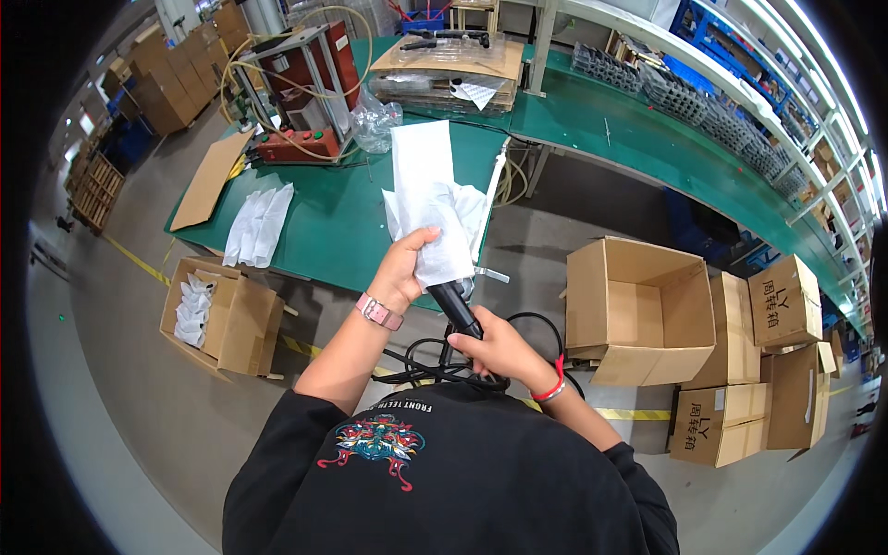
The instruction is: The person takes wrapped components out of a cardboard box onto a workbench. The person then connects the wrapped components one at a time to an air pressure hose fixture to test them.
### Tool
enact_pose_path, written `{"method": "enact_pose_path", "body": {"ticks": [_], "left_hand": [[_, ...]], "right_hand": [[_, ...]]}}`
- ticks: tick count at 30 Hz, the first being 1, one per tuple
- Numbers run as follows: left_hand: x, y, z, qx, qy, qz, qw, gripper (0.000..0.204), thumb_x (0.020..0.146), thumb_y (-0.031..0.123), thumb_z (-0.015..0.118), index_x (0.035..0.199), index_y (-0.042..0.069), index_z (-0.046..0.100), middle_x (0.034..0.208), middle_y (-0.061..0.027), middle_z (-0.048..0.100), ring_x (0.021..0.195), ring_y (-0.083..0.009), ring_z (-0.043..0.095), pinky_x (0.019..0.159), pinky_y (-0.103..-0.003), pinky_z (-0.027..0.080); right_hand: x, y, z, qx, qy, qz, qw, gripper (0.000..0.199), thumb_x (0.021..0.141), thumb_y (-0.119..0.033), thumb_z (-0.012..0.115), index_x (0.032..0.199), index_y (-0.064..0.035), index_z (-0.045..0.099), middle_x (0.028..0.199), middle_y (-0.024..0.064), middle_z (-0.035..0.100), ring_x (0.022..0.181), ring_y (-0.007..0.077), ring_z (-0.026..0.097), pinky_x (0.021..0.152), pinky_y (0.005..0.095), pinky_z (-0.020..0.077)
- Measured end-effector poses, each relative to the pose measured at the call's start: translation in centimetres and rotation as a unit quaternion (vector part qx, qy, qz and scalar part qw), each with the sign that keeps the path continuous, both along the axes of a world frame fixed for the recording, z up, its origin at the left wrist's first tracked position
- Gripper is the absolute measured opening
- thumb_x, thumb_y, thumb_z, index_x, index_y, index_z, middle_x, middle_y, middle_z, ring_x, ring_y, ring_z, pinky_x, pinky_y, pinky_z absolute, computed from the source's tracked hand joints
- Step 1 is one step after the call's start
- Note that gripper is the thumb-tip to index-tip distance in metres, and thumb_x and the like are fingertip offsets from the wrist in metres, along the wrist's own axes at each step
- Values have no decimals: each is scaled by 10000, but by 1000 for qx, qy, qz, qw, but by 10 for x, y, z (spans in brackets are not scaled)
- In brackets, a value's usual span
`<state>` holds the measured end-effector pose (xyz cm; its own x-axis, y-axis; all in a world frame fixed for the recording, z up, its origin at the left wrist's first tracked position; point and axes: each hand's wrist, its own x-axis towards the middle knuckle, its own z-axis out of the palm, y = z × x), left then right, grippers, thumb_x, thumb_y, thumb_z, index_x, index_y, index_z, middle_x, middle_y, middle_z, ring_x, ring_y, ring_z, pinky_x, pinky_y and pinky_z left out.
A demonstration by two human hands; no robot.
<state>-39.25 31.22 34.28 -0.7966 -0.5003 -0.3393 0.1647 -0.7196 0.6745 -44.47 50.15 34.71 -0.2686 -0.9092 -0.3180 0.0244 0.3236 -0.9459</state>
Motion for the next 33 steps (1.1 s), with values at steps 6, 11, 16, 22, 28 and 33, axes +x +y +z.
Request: {"method": "enact_pose_path", "body": {"ticks": [6,11,16,22,28,33], "left_hand": [[4,34,-9,-76,15,-19,997,290,773,104,552,999,-77,540,863,-138,615,706,-166,593,621,-247,488],[2,55,-9,-35,42,-7,998,274,771,99,541,974,-84,546,838,-136,612,691,-160,584,619,-245,480],[-2,57,-13,-19,21,4,1000,263,761,88,534,964,-78,546,832,-137,609,683,-173,578,616,-261,473],[-10,53,-23,-3,4,-17,1000,251,740,67,520,943,-78,545,809,-129,600,672,-185,563,612,-274,463],[-17,64,-19,-38,-16,-11,999,273,716,44,492,962,-66,536,815,-128,591,682,-194,557,618,-282,466],[-20,71,-14,-45,-31,-24,998,300,703,31,472,985,-53,530,825,-128,587,698,-199,558,627,-283,468]], "right_hand": [[9,2,-7,4,-15,-60,998,279,810,-195,564,910,27,428,608,63,504,407,132,480,371,249,386],[14,1,-7,0,5,-85,996,314,818,-202,572,994,27,450,552,23,495,390,104,450,350,225,358],[13,0,-6,-9,8,-91,996,312,804,-214,574,908,49,443,574,72,508,387,131,469,344,253,369],[13,1,-7,32,24,-105,994,348,803,-221,575,929,77,447,567,83,517,380,133,466,334,256,361],[10,7,-4,25,23,-114,993,374,805,-227,573,953,92,446,559,83,516,375,132,464,329,255,352],[8,11,-9,44,30,-123,991,382,806,-229,573,962,95,446,542,77,508,370,131,460,324,253,345]]}}
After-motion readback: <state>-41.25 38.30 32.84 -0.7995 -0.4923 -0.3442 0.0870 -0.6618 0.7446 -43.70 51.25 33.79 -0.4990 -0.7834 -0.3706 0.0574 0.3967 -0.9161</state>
